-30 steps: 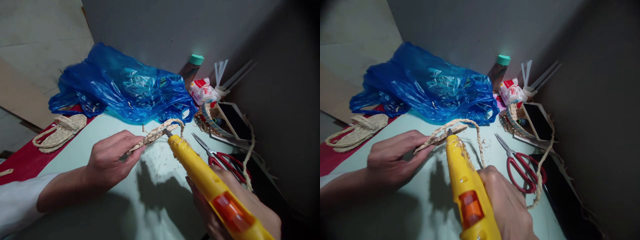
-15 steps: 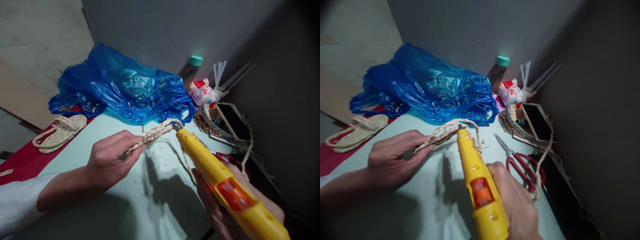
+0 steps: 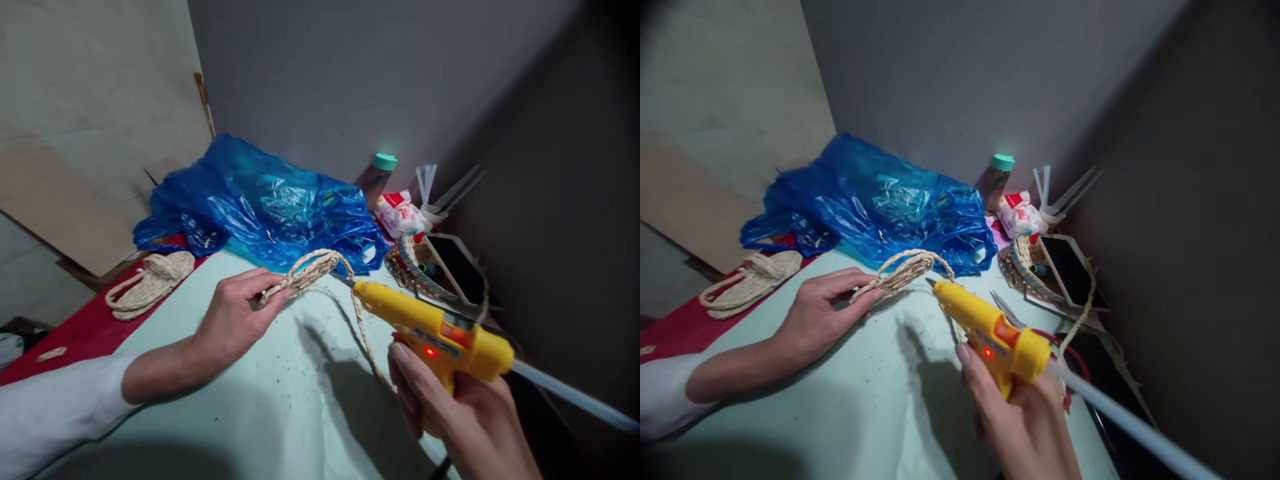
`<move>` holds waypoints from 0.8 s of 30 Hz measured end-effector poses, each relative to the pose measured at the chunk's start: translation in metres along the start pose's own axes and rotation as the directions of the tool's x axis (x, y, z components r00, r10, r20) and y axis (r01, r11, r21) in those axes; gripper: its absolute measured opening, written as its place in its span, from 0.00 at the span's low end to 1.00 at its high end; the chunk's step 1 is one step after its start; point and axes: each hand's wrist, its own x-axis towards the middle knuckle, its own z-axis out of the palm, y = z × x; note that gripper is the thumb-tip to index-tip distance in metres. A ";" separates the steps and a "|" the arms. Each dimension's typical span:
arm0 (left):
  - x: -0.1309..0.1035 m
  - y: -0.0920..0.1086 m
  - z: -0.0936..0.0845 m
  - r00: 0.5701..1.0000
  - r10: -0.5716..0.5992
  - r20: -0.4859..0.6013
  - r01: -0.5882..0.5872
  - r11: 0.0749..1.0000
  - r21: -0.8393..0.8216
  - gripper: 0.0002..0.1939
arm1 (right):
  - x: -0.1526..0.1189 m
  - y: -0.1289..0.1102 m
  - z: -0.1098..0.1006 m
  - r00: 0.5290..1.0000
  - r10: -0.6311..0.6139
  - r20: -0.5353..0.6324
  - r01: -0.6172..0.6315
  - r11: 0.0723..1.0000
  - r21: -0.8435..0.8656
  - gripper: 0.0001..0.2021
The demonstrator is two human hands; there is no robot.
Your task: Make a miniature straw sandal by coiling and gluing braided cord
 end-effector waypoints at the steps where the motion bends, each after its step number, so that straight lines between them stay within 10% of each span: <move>1: 0.002 -0.001 -0.001 0.999 -0.037 0.016 0.037 0.999 -0.016 0.05 | 0.000 -0.003 0.002 0.993 0.093 0.073 -0.101 0.989 0.107 0.21; 9: 0.014 -0.001 -0.010 0.992 -0.061 0.108 0.064 0.998 -0.025 0.08 | -0.022 0.009 0.042 0.833 0.278 0.478 -0.531 0.641 0.554 0.28; 20: 0.018 -0.002 -0.014 0.988 -0.140 0.067 0.141 0.990 -0.019 0.13 | -0.017 -0.005 0.065 0.616 0.470 0.632 -0.782 0.464 0.416 0.42; 22: 0.018 -0.002 -0.013 0.987 -0.147 0.064 0.148 0.989 -0.018 0.14 | -0.018 0.000 0.062 0.621 0.492 0.610 -0.773 0.509 0.377 0.41; 24: 0.017 -0.002 -0.012 0.985 -0.162 0.065 0.164 0.986 -0.024 0.14 | -0.021 0.007 0.054 0.727 0.450 0.518 -0.649 0.695 0.309 0.39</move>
